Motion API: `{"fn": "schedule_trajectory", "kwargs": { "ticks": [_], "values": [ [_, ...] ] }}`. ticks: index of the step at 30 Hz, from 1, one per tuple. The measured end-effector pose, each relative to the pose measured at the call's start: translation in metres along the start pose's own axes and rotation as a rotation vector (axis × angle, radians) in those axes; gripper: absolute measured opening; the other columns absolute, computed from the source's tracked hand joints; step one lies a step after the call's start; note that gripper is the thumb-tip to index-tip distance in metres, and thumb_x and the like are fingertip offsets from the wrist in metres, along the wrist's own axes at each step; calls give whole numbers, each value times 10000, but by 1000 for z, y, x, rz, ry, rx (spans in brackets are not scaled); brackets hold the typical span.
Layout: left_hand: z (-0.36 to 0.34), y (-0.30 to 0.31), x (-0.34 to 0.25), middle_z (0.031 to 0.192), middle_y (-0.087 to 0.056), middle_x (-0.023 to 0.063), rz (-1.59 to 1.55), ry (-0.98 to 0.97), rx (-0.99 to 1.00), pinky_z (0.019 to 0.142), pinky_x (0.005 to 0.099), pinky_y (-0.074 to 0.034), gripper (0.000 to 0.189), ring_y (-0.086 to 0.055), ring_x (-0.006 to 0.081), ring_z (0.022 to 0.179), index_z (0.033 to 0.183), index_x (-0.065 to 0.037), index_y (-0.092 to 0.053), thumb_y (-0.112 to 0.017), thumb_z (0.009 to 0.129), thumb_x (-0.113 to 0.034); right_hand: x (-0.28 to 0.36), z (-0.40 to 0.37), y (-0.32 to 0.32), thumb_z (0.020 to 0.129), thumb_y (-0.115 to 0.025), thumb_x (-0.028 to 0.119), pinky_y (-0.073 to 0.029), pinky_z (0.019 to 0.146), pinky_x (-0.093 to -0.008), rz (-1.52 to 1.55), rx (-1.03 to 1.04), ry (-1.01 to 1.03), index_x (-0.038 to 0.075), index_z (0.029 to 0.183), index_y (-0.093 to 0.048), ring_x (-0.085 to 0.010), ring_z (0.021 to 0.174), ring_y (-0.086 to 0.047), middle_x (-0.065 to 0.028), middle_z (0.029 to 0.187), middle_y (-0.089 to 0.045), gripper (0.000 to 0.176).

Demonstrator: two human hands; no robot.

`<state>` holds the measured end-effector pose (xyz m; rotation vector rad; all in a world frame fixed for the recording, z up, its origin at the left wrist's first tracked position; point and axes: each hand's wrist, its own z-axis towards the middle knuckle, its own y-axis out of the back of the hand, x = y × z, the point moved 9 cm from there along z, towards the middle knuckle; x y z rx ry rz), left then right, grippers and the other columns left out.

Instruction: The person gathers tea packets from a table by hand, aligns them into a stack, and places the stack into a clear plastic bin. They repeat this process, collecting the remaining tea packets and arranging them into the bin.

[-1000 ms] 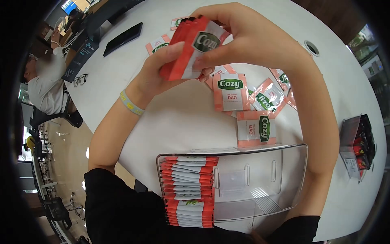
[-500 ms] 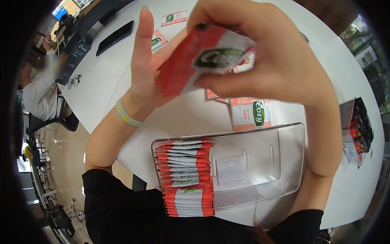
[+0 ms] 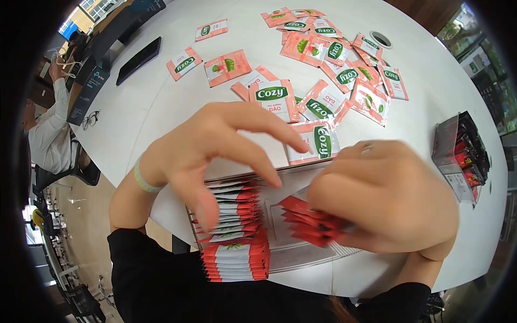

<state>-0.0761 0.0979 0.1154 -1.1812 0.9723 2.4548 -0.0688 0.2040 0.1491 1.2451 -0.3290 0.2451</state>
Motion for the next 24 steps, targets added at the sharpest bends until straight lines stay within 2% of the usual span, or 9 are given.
{"fn": "schedule_trajectory", "kwargs": {
  "ticks": [1, 3, 7, 10, 14, 16, 19, 21, 24],
  "values": [
    [0, -7, -6, 1136, -602, 195, 186, -4, 72, 845, 398, -459, 812, -606, 307, 975, 824, -20, -697, -639, 573, -790, 1, 1, -3, 642, -717, 216, -423, 492, -286, 3, -2, -5, 83, 703, -527, -209, 525, -541, -44, 720, -641, 240],
    [3, -12, -16, 1114, -604, 190, 310, 113, 147, 827, 393, -460, 753, -602, 308, 944, 802, -14, -684, -684, 573, -731, -2, 3, -28, 632, -690, 183, -447, 523, -310, -233, 202, -98, 83, 733, -545, -204, 578, -561, -24, 720, -597, 202],
    [-7, -25, -18, 1041, -610, 166, 698, 260, 165, 770, 384, -462, 668, -585, 310, 872, 724, 6, -636, -705, 628, -652, -3, 11, -43, 644, -652, 162, -462, 557, -319, -261, 184, -128, 88, 767, -562, -187, 628, -576, -14, 727, -564, 169],
    [-6, -32, -18, 969, -603, 136, 731, 309, 166, 751, 381, -458, 642, -589, 293, 824, 670, 14, -619, -706, 659, -622, -11, 10, -58, 684, -618, 131, -468, 577, -313, -213, 301, -171, 83, 819, -584, -184, 663, -588, -23, 776, -593, 147],
    [-4, -29, 0, 862, -574, 103, 680, 402, 328, 656, 363, -465, 643, -587, 268, 695, 620, 7, -612, -718, 645, -626, -13, 13, -58, 697, -616, 119, -472, 594, -312, -160, 124, -70, 53, 808, -518, -217, 679, -578, -55, 734, -528, 163],
    [-6, -26, 2, 664, -529, 135, 535, 382, 335, 559, 337, -441, 712, -550, 259, 580, 557, 25, -601, -623, 719, -667, -14, 14, -57, 700, -610, 112, -475, 602, -313, -95, 82, -49, 48, 821, -520, -223, 704, -579, -61, 745, -528, 164],
    [-8, -24, 1, 658, -526, 136, 495, 371, 362, 547, 333, -451, 711, -563, 262, 580, 551, 25, -589, -650, 688, -670, -16, 16, -56, 707, -601, 99, -480, 609, -318, -37, 86, -72, 36, 835, -523, -233, 740, -576, -74, 768, -525, 162],
    [-9, -24, 4, 703, -526, 109, 513, 417, 388, 520, 332, -441, 709, -553, 259, 550, 579, 19, -602, -688, 626, -683, -19, 15, -64, 646, -669, 75, -519, 660, -325, -48, 266, -123, 11, 967, -619, -246, 819, -625, -103, 965, -632, 331],
    [-14, -26, 3, 741, -518, 85, 560, 479, 428, 492, 331, -424, 733, -535, 250, 519, 599, 13, -606, -719, 552, -709, -17, 14, -65, 646, -676, 79, -529, 668, -317, -59, 209, -71, -4, 982, -621, -248, 811, -627, -110, 980, -641, 350]
  ]
}}
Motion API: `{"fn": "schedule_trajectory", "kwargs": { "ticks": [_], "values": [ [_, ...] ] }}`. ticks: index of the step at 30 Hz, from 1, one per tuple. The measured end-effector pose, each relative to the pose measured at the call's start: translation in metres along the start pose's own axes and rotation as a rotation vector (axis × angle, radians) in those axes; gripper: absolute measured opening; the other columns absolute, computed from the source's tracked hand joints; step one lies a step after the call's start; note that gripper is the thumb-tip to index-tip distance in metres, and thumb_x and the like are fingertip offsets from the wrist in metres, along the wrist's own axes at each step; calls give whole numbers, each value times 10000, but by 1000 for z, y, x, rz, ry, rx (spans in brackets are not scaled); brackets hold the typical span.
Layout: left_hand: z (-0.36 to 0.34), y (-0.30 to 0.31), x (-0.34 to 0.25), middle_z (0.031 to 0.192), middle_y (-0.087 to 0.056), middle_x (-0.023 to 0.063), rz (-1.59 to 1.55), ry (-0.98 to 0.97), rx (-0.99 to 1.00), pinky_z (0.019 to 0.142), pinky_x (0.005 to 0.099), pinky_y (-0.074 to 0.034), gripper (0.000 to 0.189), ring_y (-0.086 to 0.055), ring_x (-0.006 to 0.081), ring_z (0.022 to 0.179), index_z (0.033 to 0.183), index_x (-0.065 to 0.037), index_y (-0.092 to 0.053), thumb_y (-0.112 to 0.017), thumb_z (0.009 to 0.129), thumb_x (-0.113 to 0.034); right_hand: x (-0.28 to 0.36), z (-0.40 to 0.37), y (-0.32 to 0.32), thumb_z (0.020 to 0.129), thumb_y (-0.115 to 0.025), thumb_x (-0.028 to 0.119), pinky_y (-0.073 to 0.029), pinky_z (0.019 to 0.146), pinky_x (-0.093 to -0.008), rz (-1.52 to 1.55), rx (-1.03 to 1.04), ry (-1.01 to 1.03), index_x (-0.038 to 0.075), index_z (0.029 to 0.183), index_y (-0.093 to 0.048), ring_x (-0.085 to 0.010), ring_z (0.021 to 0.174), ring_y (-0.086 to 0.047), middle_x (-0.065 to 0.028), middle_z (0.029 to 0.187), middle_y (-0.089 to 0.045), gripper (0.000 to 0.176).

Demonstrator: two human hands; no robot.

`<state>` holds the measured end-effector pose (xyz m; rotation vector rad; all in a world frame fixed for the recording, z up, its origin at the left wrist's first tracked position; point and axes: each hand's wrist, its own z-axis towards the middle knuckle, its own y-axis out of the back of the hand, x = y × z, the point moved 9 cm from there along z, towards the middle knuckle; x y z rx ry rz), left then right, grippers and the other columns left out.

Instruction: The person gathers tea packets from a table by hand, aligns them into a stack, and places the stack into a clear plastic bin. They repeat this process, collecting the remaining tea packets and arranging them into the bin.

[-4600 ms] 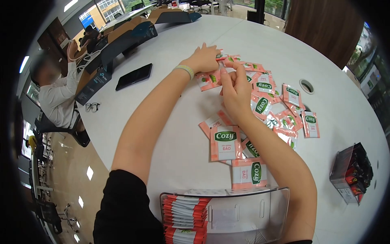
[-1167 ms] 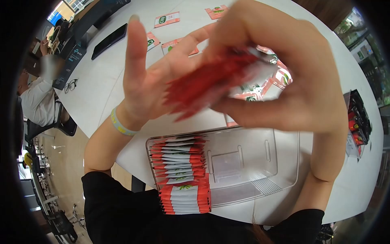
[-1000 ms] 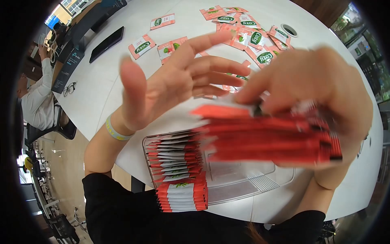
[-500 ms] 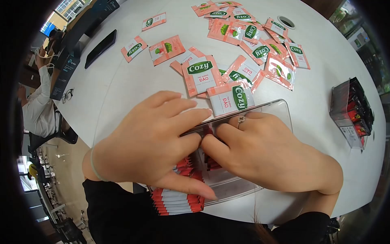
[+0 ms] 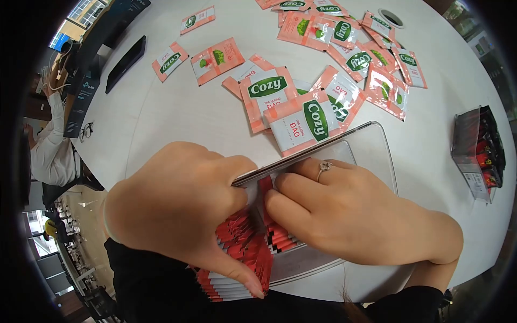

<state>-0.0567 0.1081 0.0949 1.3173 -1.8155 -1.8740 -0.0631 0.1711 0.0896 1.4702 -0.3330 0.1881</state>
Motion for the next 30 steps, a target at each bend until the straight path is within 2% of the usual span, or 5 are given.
{"fn": "schedule_trajectory", "kwargs": {
  "ticks": [23, 26, 28, 29, 30],
  "values": [
    [-13, 5, 3, 536, -430, 37, 173, 174, -98, 536, 324, -358, 792, -479, 203, 520, 454, -32, -516, -639, 489, -814, 8, 8, -1, 668, -654, 92, -535, 662, -313, -11, -39, 26, -10, 963, -625, -244, 791, -629, -127, 954, -645, 313],
    [-14, 2, 8, 569, -477, 47, 147, 177, 44, 538, 326, -377, 783, -507, 217, 538, 594, -11, -605, -668, 501, -786, 9, 9, 0, 666, -664, 91, -535, 674, -319, 2, -43, 18, -4, 959, -625, -247, 805, -629, -127, 955, -645, 310],
    [-19, 6, 9, 711, -584, 97, -67, 104, 32, 586, 319, -433, 852, -573, 251, 608, 923, 12, -660, -728, 506, -728, 7, 9, -1, 662, -670, 90, -535, 681, -322, 2, -55, 14, 1, 956, -626, -249, 812, -630, -126, 955, -645, 311],
    [-22, 8, 15, 711, -584, 97, -58, 106, 24, 586, 319, -433, 852, -573, 251, 608, 923, 12, -660, -728, 506, -728, 8, 8, -1, 678, -635, 104, -526, 657, -323, 27, -82, 29, 14, 928, -589, -241, 821, -613, -101, 899, -600, 270],
    [-25, 4, 18, 849, -615, 127, -187, 68, 74, 634, 321, -463, 893, -610, 272, 696, 1096, 8, -587, -752, 541, -672, 8, 7, 1, 693, -601, 119, -517, 633, -324, 54, -105, 42, 28, 899, -552, -233, 829, -596, -75, 843, -556, 231]
  ]
}}
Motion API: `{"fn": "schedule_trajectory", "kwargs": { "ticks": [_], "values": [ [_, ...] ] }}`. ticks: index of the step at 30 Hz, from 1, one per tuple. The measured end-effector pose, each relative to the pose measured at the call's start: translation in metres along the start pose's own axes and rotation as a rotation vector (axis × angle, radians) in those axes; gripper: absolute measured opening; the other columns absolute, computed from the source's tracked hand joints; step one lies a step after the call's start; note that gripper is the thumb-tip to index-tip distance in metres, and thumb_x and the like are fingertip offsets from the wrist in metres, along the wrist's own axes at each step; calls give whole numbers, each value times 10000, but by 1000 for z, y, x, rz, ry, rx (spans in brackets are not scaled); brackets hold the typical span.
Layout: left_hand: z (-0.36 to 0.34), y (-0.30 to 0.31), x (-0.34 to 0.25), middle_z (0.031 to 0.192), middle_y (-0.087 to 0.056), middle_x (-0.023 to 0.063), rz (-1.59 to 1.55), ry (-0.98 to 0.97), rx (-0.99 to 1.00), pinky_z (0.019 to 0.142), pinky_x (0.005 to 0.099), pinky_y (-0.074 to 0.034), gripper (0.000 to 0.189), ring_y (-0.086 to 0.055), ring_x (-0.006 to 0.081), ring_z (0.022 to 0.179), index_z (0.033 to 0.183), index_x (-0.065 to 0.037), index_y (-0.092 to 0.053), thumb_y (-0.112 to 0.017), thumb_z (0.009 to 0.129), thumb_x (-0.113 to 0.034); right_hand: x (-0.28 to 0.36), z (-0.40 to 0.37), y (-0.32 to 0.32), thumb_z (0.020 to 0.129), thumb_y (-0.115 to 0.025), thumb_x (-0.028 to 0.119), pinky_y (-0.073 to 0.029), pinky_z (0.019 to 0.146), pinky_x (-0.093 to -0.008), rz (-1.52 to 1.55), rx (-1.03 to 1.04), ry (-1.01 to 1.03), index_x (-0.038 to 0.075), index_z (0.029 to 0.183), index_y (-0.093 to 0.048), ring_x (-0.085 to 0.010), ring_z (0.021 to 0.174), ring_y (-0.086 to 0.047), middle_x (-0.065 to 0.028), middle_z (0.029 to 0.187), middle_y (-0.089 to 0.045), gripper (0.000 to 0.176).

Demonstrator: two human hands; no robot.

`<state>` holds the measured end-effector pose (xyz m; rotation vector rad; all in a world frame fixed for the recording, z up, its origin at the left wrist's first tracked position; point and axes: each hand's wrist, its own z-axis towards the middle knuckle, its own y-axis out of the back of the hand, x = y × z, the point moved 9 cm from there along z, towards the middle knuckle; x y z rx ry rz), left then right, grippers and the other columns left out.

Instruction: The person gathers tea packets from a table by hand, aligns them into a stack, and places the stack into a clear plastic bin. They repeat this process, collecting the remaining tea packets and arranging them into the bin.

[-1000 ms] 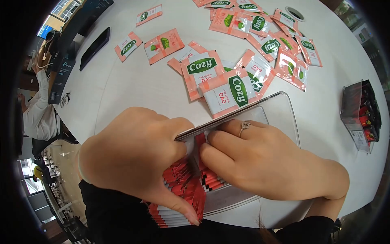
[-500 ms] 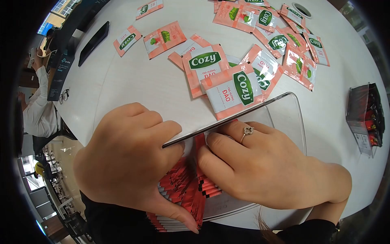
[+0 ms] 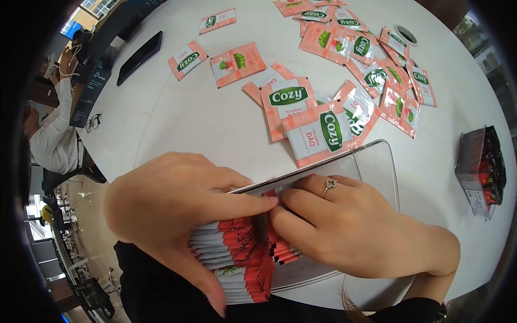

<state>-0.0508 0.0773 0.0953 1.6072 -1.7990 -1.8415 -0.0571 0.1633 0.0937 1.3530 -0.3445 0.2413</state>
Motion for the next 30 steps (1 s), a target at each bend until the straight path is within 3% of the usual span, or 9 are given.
{"fn": "schedule_trajectory", "kwargs": {
  "ticks": [4, 7, 10, 12, 15, 16, 18, 21, 30],
  "values": [
    [-11, 0, 13, 1257, -561, 183, -414, -71, -82, 791, 334, -535, 966, -638, 321, 1007, 1392, -3, -376, -823, 649, -429, 0, 5, 0, 707, -614, 123, -520, 644, -328, 80, 126, -14, 28, 958, -577, -231, 824, -612, -70, 858, -577, 271],
    [-11, 2, 35, 1391, -455, 167, -581, 40, -116, 879, 356, -533, 978, -574, 335, 1140, 1443, -13, -269, -834, 679, -243, -1, 11, 6, 703, -638, 106, -520, 622, -327, 174, 76, -53, 21, 1055, -590, -236, 784, -624, -67, 863, -594, 366],
    [-6, -5, 45, 1449, -371, 181, -592, 54, -13, 922, 363, -514, 1026, -544, 332, 1178, 1451, -20, -244, -855, 642, -175, -8, 11, 6, 551, -736, 22, -517, 644, -336, 208, 104, -183, 20, 1121, -613, -281, 756, -632, -108, 945, -627, 583],
    [-7, -4, 49, 1415, -414, 191, -620, 49, -4, 909, 361, -521, 1027, -559, 332, 1159, 1449, -18, -252, -859, 642, -203, 1, 12, 19, 701, -674, 51, -502, 547, -301, 80, -101, -87, 19, 1103, -619, -215, 703, -609, -91, 919, -623, 407],
    [-5, -6, 49, 1314, -519, 199, -593, 30, 22, 887, 356, -527, 1036, -594, 334, 1112, 1446, -14, -262, -864, 641, -266, 16, 8, 27, 712, -687, 60, -484, 587, -295, -148, -267, 53, 25, 1113, -631, -196, 772, -599, -90, 968, -627, 406],
    [-5, -7, 48, 1247, -580, 197, -535, 14, 33, 878, 353, -527, 1044, -612, 337, 1084, 1446, -12, -263, -864, 642, -301, 17, 7, 28, 712, -687, 60, -484, 587, -295, -147, -267, 54, 25, 1113, -631, -196, 772, -599, -90, 968, -627, 406],
    [-4, -10, 50, 1174, -621, 182, -538, -4, 15, 867, 345, -525, 995, -629, 330, 1052, 1424, -13, -308, -856, 652, -320, 20, 6, 30, 477, -735, 42, -474, 705, -360, -353, -272, 52, -9, 1161, -587, -265, 941, -582, -153, 1122, -585, 702],
    [-3, -13, 52, 1091, -664, 166, -523, -34, 2, 853, 327, -522, 885, -654, 307, 1008, 1363, -18, -402, -844, 667, -341, 14, 13, 17, 464, -727, 57, -455, 755, -356, -459, -78, -21, -16, 1194, -560, -305, 1107, -532, -181, 1241, -530, 752],
    [-2, -12, 50, 1099, -655, 152, -612, -56, 4, 864, 305, -513, 714, -664, 258, 978, 1278, 4, -499, -815, 702, -275, 20, 9, 13, 653, -640, -73, -521, 757, -375, -190, -160, 148, -19, 1175, -538, -393, 1142, -540, -227, 1241, -515, 535]
  ]
}}
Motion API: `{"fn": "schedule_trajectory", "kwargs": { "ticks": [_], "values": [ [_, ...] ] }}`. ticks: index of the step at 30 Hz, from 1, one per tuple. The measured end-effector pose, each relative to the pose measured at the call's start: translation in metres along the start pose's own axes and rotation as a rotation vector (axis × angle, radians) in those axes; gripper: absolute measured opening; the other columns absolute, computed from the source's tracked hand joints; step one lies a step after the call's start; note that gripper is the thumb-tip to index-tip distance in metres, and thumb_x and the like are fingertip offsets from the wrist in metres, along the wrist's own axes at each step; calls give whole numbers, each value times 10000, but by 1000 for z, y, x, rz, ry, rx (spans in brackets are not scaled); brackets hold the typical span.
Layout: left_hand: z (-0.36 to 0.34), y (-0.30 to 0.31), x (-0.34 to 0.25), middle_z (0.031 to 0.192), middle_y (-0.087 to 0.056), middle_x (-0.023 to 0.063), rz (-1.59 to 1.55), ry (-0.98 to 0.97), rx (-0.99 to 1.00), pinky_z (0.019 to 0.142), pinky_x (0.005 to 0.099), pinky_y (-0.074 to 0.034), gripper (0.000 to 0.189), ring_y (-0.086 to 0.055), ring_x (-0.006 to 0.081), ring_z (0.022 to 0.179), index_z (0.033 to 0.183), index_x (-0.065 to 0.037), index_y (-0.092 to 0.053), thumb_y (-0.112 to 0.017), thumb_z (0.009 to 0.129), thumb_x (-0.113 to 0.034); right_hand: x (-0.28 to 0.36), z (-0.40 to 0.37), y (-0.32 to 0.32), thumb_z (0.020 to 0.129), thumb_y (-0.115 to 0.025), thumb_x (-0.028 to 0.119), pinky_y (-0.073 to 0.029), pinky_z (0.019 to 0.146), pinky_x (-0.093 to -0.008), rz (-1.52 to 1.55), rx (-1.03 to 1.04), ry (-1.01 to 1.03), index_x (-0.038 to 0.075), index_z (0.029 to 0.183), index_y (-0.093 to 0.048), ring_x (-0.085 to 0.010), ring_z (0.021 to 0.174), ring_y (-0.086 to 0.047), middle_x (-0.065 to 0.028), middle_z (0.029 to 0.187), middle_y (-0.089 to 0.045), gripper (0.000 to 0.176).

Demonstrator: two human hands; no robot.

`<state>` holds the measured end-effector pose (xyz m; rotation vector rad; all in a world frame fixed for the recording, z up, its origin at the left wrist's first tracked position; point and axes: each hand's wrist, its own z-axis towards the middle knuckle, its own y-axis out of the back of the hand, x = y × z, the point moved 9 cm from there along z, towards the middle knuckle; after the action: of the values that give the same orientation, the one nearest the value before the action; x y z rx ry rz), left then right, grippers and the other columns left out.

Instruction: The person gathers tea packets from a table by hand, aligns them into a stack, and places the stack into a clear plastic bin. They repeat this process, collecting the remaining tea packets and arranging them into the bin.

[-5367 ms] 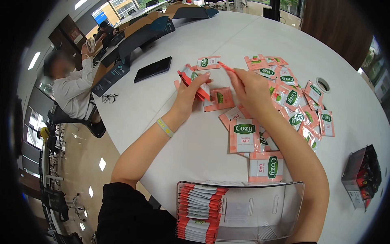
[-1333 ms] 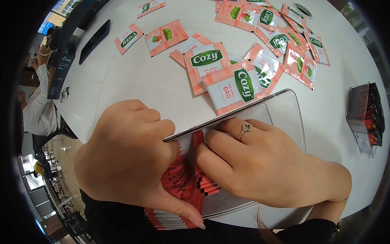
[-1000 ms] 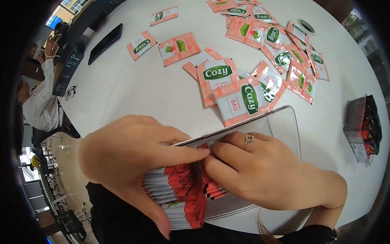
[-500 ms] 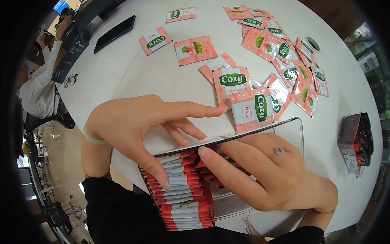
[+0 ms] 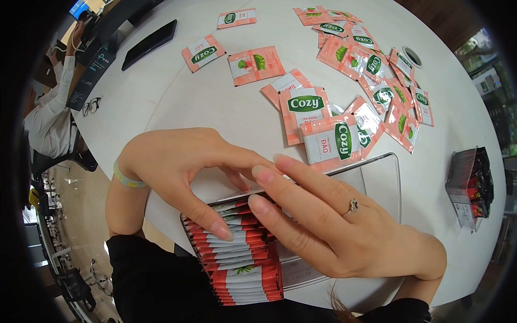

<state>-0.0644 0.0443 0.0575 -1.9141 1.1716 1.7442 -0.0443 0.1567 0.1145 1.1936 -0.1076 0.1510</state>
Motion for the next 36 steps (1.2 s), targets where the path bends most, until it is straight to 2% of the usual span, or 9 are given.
{"fn": "schedule_trajectory", "kwargs": {
  "ticks": [10, 19, 25, 27, 28, 32, 34, 35, 36],
  "values": [
    [5, 0, -1, 1145, -626, 158, -49, -99, 18, 923, 335, -487, 722, -637, 245, 1017, 1274, 27, -490, -817, 693, -250, -6, -2, 5, 520, -642, -19, -420, 957, -487, -103, 52, -118, -51, 1219, -500, -446, 1212, -466, -255, 1304, -473, 714],
    [8, -4, 8, 1150, -625, 153, -139, -18, 39, 946, 338, -470, 781, -624, 241, 1044, 1273, 35, -491, -857, 642, -243, -14, -5, -9, 528, -778, 109, -222, 1083, -549, -66, 162, -213, -26, 1399, -271, -450, 1304, -373, -287, 1408, -359, 1017],
    [8, -4, 4, 1207, -604, 155, -152, -16, 55, 943, 341, -466, 835, -598, 230, 1091, 1326, 18, -464, -859, 631, -224, -10, -4, 1, 570, -862, 205, -317, 1034, -551, -120, 57, -156, -21, 1367, -340, -469, 1269, -407, -294, 1361, -394, 979],
    [9, -6, 4, 1223, -596, 152, -144, -62, 45, 943, 343, -468, 824, -591, 230, 1104, 1338, 14, -455, -837, 638, -195, -9, -6, 10, 571, -873, 187, -426, 903, -512, -127, -140, -160, -20, 1323, -395, -427, 1133, -514, -262, 1272, -456, 915],
    [10, -6, 2, 1239, -588, 149, -139, -108, 34, 942, 345, -469, 814, -584, 230, 1118, 1350, 9, -447, -815, 646, -166, -8, -7, 16, 571, -873, 187, -426, 903, -512, -128, -141, -161, -20, 1323, -395, -427, 1133, -514, -262, 1272, -456, 915],
    [8, -10, -9, 1270, -574, 136, -87, -69, -28, 927, 355, -481, 798, -584, 243, 1118, 1376, -6, -426, -747, 652, -107, -7, -12, 37, 531, -882, 160, -413, 670, -399, -204, -111, -225, -8, 1170, -480, -282, 813, -525, -169, 1052, -520, 773],
    [8, -12, -6, 1294, -557, 134, -75, -18, -63, 907, 367, -492, 793, -595, 267, 1095, 1384, -13, -420, -708, 651, -96, -24, -19, 29, 490, -885, 186, -409, 665, -372, -143, 64, -499, 1, 1073, -524, -286, 793, -527, -139, 930, -551, 711],
    [8, -13, -7, 1294, -557, 134, -79, -22, -59, 907, 367, -492, 793, -595, 267, 1095, 1384, -13, -420, -708, 651, -96, -28, -19, 28, 489, -869, 234, -409, 628, -361, -196, 112, -589, -1, 958, -568, -276, 700, -525, -97, 775, -554, 604],
    [8, -13, -9, 1281, -565, 146, -42, -32, -62, 896, 359, -493, 778, -602, 277, 1082, 1377, -9, -429, -706, 656, -105, -27, -21, 32, 489, -869, 234, -409, 628, -361, -198, 117, -594, -1, 958, -568, -276, 700, -525, -97, 775, -554, 604]
  ]
}}
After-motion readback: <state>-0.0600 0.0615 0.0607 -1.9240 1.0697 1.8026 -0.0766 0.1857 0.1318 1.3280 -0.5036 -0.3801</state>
